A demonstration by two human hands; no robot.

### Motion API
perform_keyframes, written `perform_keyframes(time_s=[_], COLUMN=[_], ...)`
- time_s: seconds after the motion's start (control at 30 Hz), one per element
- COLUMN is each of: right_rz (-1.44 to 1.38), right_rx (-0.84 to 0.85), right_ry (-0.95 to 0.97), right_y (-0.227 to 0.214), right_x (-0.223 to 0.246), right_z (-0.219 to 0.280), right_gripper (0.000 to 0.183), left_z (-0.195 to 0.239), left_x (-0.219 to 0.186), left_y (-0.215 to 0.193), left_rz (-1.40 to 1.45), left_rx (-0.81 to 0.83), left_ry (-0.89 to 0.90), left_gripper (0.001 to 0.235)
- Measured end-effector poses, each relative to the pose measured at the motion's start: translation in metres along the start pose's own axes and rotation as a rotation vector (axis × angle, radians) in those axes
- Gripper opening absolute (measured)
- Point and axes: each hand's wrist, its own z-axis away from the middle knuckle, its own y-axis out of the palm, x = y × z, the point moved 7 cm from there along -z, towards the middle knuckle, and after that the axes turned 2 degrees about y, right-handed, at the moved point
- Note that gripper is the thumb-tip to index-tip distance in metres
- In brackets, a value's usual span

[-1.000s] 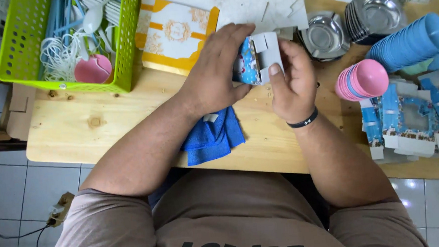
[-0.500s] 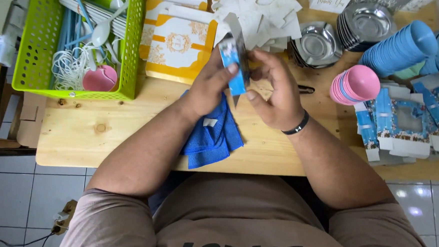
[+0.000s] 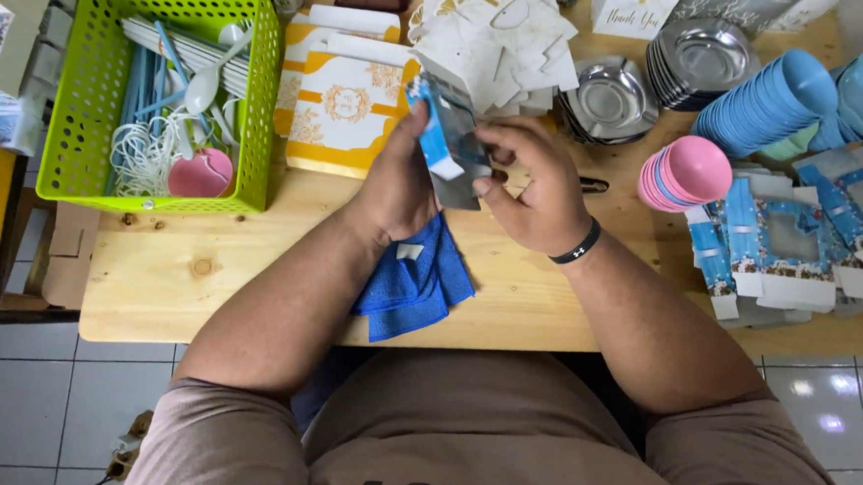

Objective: The person assembles small, patterned cardboard boxes at a wooden table. They fold the flaps and press the edges to secure the structure, occasionally turning the box over to work on different sides. The workspace contains stacks of similar boxes, plastic cups, and a green basket of cutlery.

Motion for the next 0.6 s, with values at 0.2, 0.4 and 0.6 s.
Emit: perform_keyframes(time_s=[0.2,0.4,0.6], right_rz=[-0.086,-0.070,-0.039], right_rx=[-0.040,-0.057,-0.068], right_ry=[-0.034,-0.080,-0.094], right_y=[-0.003,-0.005,-0.006], right_x=[0.002,0.007,0.011], right_z=[0.002,-0.002,-0.001], right_gripper=[0.049,0.046,0.044], left_z=[0.002,-0.015,-0.014], left_x=[-0.009,0.000,-0.002], left_y=[-0.004,-0.031,-0.030], left_rz=[0.153,0.181,0.181], left_rx=[-0.051,-0.036,-0.043], left_ry=[0.080,0.081,0.086], left_gripper=[0.060,0.053,0.049])
